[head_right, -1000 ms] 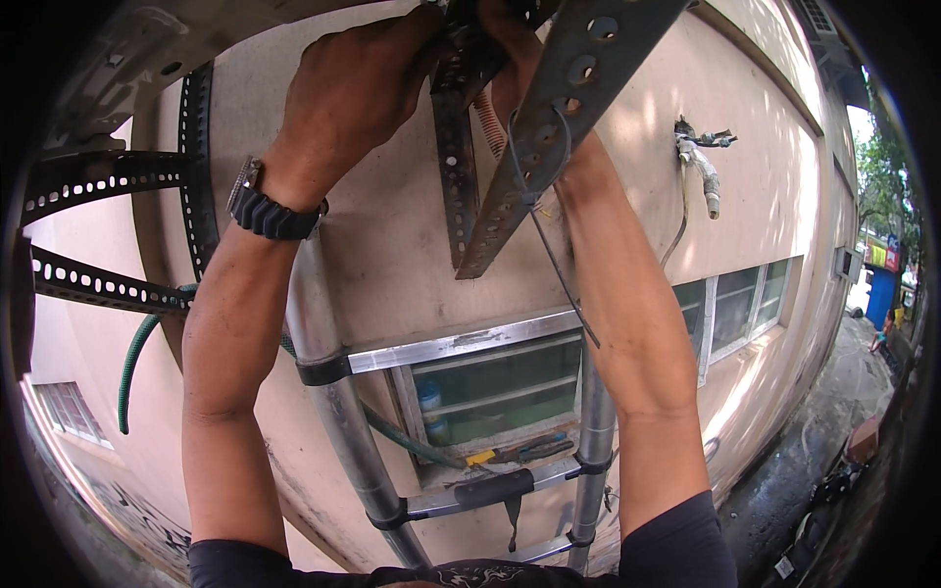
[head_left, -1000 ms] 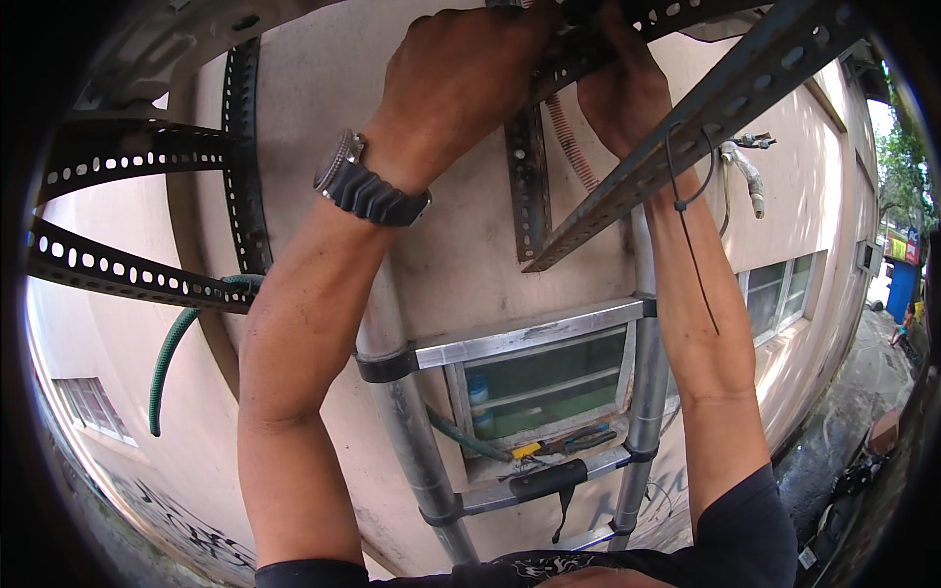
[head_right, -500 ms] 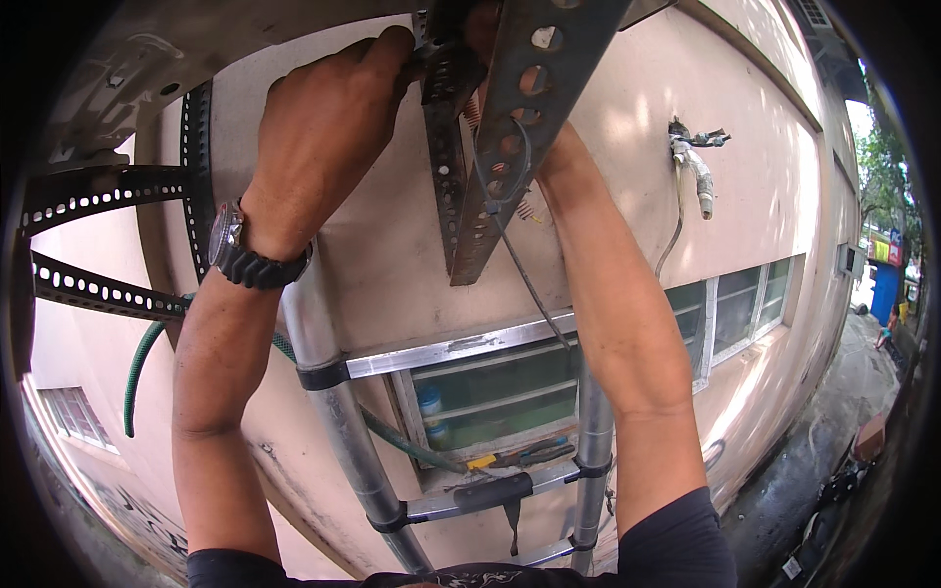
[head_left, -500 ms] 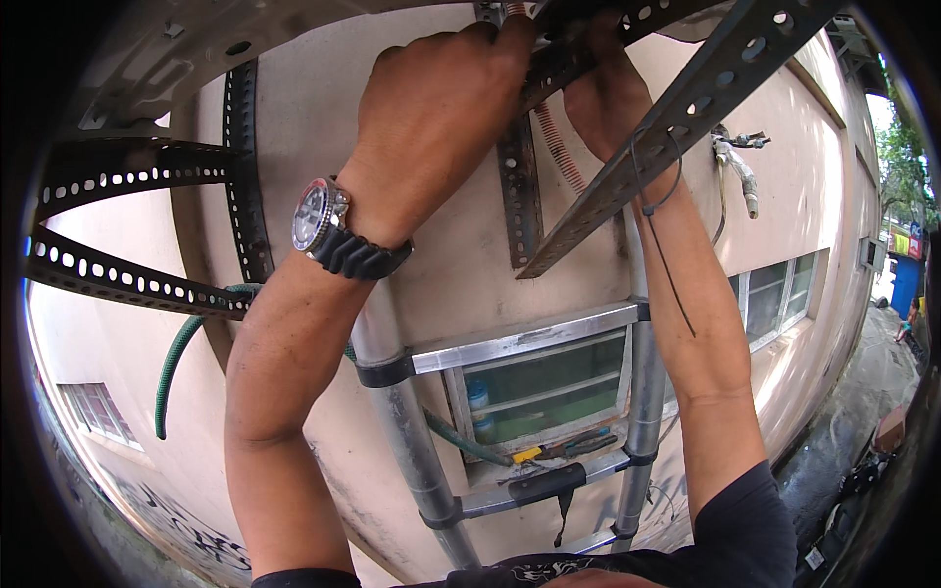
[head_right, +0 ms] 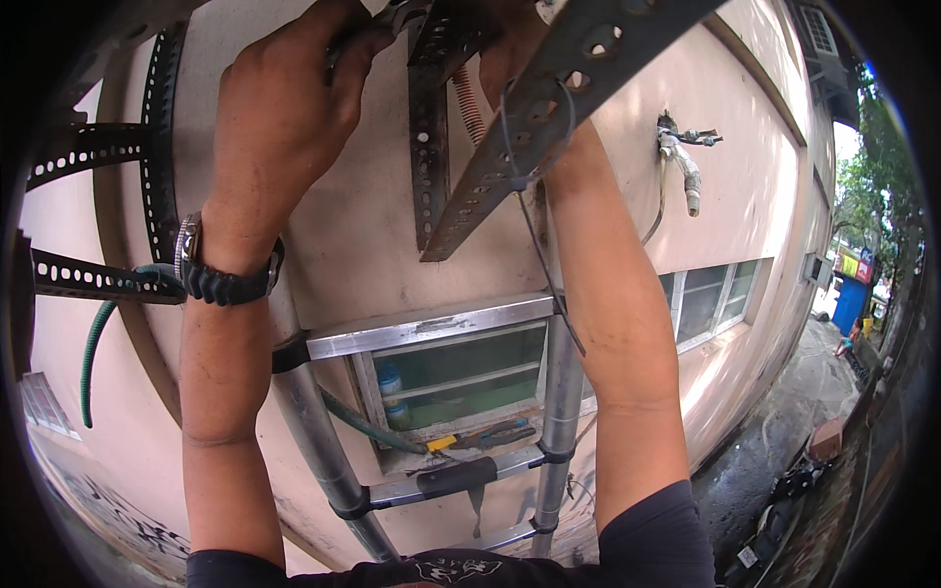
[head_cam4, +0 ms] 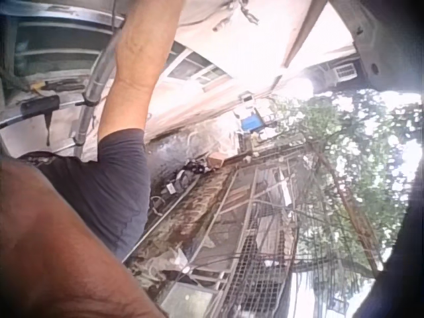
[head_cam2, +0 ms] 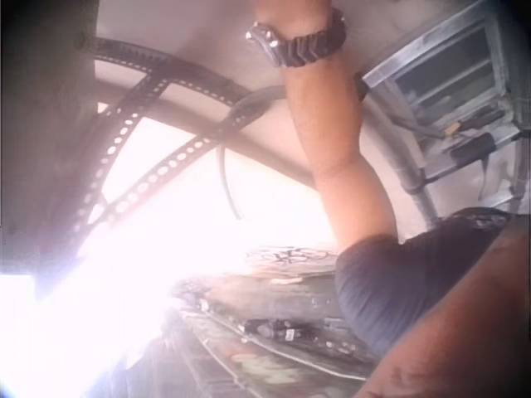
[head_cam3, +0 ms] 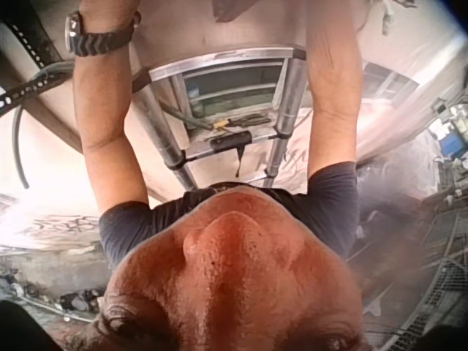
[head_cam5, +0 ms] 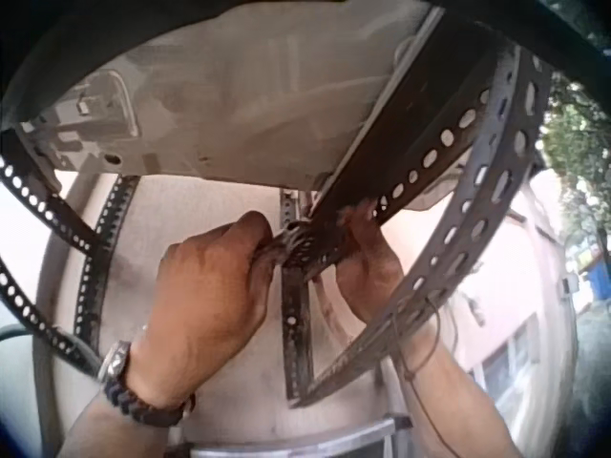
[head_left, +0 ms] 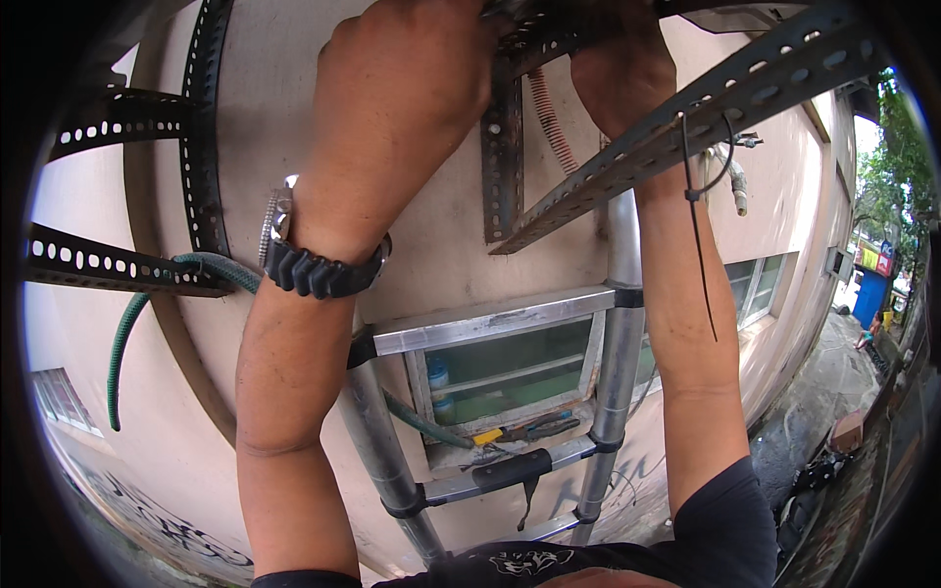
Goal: The person stands on a ladder and secures metal brackets to a wall using a wrench. They receive a wrench from another person, then tighten bolts on the brackets while working overhead.
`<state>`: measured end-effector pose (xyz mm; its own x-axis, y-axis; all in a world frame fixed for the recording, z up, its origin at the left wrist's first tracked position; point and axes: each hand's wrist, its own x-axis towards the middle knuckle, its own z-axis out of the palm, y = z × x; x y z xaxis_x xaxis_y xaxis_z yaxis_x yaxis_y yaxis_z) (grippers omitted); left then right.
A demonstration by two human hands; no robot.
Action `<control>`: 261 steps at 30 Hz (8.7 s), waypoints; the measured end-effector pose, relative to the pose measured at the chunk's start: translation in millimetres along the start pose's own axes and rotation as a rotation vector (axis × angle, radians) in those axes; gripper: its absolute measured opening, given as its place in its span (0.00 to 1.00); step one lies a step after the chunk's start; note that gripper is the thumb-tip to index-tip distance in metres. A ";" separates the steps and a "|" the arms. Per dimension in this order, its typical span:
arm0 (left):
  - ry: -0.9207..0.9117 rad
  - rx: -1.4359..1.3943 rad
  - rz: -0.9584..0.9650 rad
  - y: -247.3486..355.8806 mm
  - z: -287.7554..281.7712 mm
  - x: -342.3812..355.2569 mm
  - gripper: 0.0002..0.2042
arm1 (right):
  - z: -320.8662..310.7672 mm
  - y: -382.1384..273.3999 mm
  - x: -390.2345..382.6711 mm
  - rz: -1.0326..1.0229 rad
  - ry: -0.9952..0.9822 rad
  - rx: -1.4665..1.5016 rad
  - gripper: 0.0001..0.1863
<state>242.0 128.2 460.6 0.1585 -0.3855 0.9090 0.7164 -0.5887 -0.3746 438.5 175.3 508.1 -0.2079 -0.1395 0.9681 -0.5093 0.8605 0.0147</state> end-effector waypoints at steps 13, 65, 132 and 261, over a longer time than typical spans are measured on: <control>0.185 -0.376 -0.103 -20.2 39.6 -57.4 0.07 | 10.2 -2.9 -4.1 0.039 0.059 -0.103 0.34; -0.116 0.137 0.336 6.6 -3.1 43.9 0.08 | 18.2 -8.5 -9.3 0.144 0.131 0.006 0.29; 0.254 -0.562 -0.037 -12.8 85.8 -10.1 0.04 | -35.0 15.3 -11.9 0.082 0.192 -0.001 0.19; 0.243 -0.731 -0.170 3.0 128.4 -13.2 0.10 | 28.0 8.2 -7.9 -0.015 0.420 0.055 0.22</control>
<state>329.3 222.7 470.9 -0.1264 -0.3435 0.9306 0.0754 -0.9388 -0.3362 412.6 169.7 493.6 0.1527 0.0699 0.9858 -0.5562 0.8306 0.0272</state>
